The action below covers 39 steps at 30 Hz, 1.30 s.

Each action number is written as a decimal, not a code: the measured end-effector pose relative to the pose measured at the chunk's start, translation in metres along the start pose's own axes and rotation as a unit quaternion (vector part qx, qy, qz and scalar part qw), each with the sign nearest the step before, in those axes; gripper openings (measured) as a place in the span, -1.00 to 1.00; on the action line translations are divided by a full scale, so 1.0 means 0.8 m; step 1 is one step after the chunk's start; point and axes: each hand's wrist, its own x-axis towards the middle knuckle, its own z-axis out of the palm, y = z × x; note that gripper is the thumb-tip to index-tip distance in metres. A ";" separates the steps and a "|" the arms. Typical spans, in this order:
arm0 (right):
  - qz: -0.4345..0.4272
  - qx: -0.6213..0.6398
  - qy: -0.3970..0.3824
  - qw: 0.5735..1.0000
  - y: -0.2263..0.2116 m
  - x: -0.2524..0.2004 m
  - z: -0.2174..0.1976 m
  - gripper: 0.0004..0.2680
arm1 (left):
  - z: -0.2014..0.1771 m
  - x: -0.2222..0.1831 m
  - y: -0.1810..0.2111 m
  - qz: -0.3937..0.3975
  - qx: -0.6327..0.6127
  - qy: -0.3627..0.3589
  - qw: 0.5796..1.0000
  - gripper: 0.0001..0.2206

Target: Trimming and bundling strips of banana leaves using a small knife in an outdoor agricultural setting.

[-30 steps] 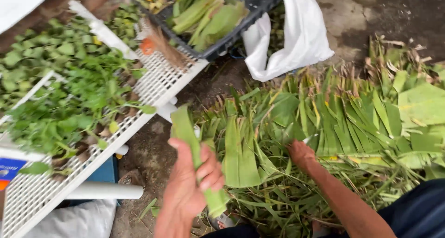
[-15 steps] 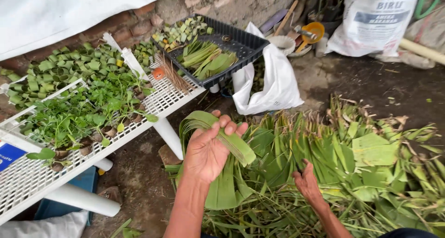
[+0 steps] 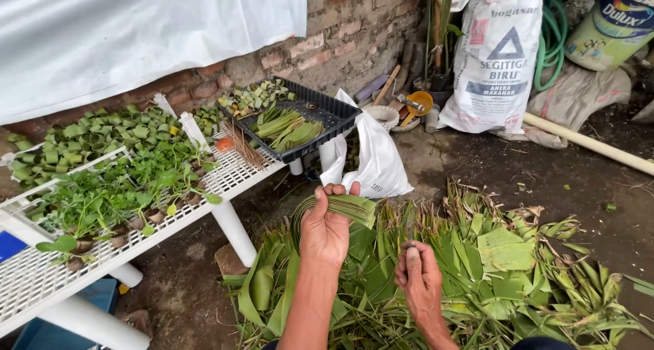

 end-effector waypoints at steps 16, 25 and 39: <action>-0.145 -0.082 -0.015 0.986 -0.064 0.002 0.114 -0.83 | 0.024 -0.022 0.000 0.040 -0.005 -0.006 0.999 -0.88; -0.234 0.018 0.055 0.971 -0.098 0.024 0.090 -0.70 | 0.040 -0.036 0.005 0.038 0.037 0.055 0.997 -0.91; -0.253 -0.111 -0.061 0.959 -0.138 0.047 0.106 -0.81 | 0.029 -0.050 0.005 0.050 0.151 0.004 0.987 -0.84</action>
